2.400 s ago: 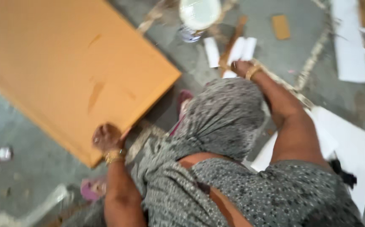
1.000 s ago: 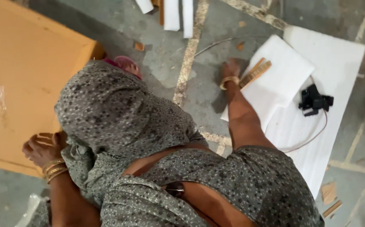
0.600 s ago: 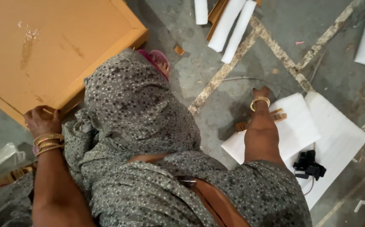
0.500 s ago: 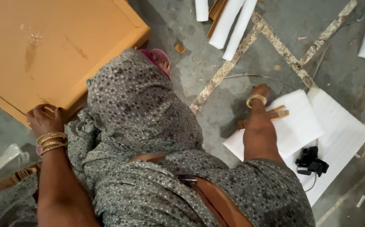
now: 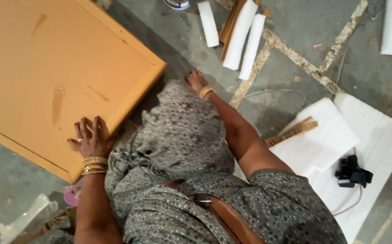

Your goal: The person sits on the floor and assembles a cardboard box by applying adhesive to the edges and folding the flaps. They use a white foam roller to apply the adhesive and press the edges together to secure the box structure.

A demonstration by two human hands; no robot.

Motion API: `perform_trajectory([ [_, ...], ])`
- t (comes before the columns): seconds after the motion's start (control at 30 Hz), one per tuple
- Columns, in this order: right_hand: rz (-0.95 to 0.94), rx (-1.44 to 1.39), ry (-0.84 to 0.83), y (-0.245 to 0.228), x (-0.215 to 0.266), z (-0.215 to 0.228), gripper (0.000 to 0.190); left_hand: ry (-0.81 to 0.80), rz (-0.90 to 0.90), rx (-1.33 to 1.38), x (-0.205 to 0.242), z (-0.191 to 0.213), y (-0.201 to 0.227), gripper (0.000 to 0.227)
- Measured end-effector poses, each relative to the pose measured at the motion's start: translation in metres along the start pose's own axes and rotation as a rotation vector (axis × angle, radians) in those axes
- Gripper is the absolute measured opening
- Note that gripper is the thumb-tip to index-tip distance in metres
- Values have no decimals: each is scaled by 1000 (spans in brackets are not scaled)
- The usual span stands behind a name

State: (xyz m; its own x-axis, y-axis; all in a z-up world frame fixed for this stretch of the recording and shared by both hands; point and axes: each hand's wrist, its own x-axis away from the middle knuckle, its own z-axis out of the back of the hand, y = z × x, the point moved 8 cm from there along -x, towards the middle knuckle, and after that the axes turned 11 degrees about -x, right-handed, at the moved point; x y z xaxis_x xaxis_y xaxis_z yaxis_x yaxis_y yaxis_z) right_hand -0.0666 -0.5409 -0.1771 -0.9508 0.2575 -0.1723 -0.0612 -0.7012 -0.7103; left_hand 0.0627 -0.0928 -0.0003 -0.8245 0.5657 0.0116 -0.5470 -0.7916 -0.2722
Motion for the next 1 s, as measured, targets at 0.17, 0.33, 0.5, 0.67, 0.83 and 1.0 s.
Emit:
perform_trajectory([
  [0.17,-470,-321,6,27,-19,-2,30,-47,-57,70,-9,22,-3,107],
  [0.33,-369,150,-336,26,-40,-3,23,-39,-30,144,-11,26,-8,104],
  [0.5,135,25,-198,-28,-90,30,7,-76,-8,161,-18,28,-8,106],
  [0.67,273,177,-562,-129,-226,7,8,-91,17,191,-15,30,-13,107],
  [0.83,801,-128,-306,-345,-373,-9,56,0,-11,176,-20,30,-11,102],
  [1.0,699,-15,-16,-403,-393,17,42,32,2,208,-17,25,-13,97],
])
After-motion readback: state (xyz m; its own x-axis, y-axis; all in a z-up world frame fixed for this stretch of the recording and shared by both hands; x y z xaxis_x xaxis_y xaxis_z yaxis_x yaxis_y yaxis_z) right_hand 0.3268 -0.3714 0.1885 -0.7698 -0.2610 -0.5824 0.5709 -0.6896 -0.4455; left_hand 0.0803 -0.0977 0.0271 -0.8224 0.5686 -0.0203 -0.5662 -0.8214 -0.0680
